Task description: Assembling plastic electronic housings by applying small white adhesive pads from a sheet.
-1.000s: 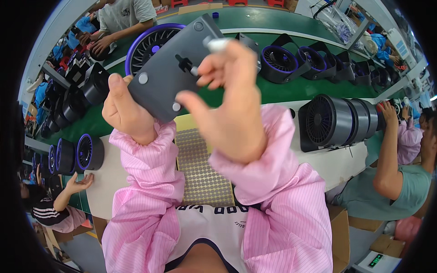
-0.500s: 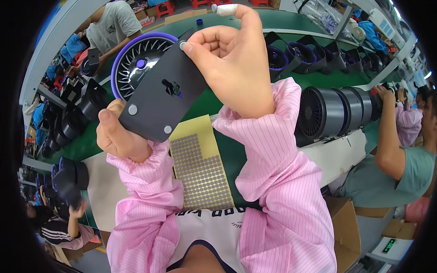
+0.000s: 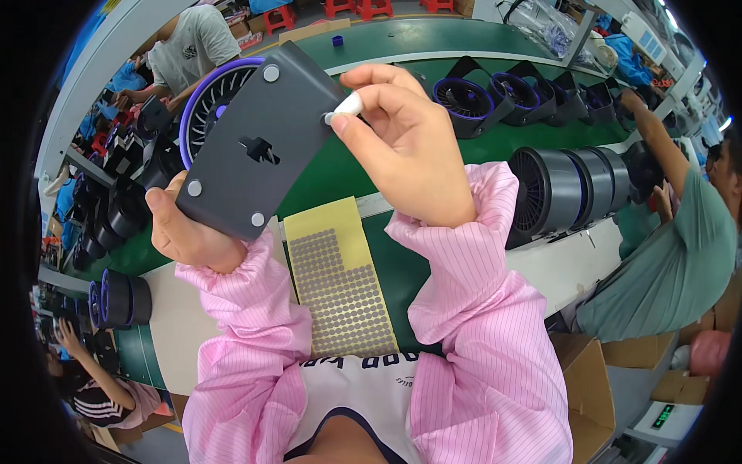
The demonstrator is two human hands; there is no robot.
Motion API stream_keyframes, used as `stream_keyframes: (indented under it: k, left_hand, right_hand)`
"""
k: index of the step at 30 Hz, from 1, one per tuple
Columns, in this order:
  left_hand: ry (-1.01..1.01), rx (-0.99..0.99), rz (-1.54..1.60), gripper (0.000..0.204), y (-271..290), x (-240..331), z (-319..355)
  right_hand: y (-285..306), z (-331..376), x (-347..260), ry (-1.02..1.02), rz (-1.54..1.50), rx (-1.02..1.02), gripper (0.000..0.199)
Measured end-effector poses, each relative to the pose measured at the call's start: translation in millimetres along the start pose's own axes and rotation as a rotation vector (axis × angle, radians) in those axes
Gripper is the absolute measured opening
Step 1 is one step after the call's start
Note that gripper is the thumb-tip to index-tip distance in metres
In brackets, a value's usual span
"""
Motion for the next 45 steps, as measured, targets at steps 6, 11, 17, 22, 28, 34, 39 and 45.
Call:
stream_keyframes:
  k: [6, 11, 17, 22, 28, 34, 39, 45]
  left_hand:
    - [-0.027, 0.076, -0.023, 0.046, -6.9, 7.0, 1.7]
    - [-0.165, 0.051, -0.049, 0.049, -7.8, 12.9, 2.2]
    - [-0.099, 0.184, -0.196, 0.045, -15.0, -38.7, -9.0]
    - [0.143, 0.207, -0.415, 0.050, -31.9, -180.6, -12.7]
    - [0.302, 0.219, -0.611, 0.048, -37.2, -233.2, 41.6]
    - [0.388, 0.014, -0.407, 0.034, -32.3, -224.6, 58.2]
    - [0.321, -0.013, -0.309, 0.021, -2.0, -189.1, 37.5]
    - [0.363, 0.067, -0.383, 0.016, 53.6, -171.5, 37.3]
  right_hand:
    - [-5.2, 0.4, 3.5, 0.007, -0.012, -0.035, 0.006]
    - [3.8, -2.5, 3.7, 0.090, 0.281, 0.094, 0.023]
    - [11.8, 27.2, 42.4, 0.340, 0.631, 0.109, 0.040]
    - [-25.4, 183.4, 137.2, 0.136, 1.065, -0.471, 0.029]
    - [-34.4, 208.0, 123.6, 0.392, 1.065, -0.378, 0.018]
    - [-39.1, 205.2, 120.3, 0.433, 1.039, -0.371, 0.015]
    - [-34.0, 200.3, 127.3, 0.457, 0.999, -0.441, 0.009]
    - [-38.8, 199.6, 145.7, 0.339, 1.046, -0.584, 0.012]
Point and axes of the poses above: each hand's wrist, its own z-axis away from the middle knuckle, its own y-axis out of the back of the hand, x = y × z, the point moved 9 cm from there along -z, towards the middle knuckle, and after that the axes turned 12 degrees about x, right-handed, at the moved point
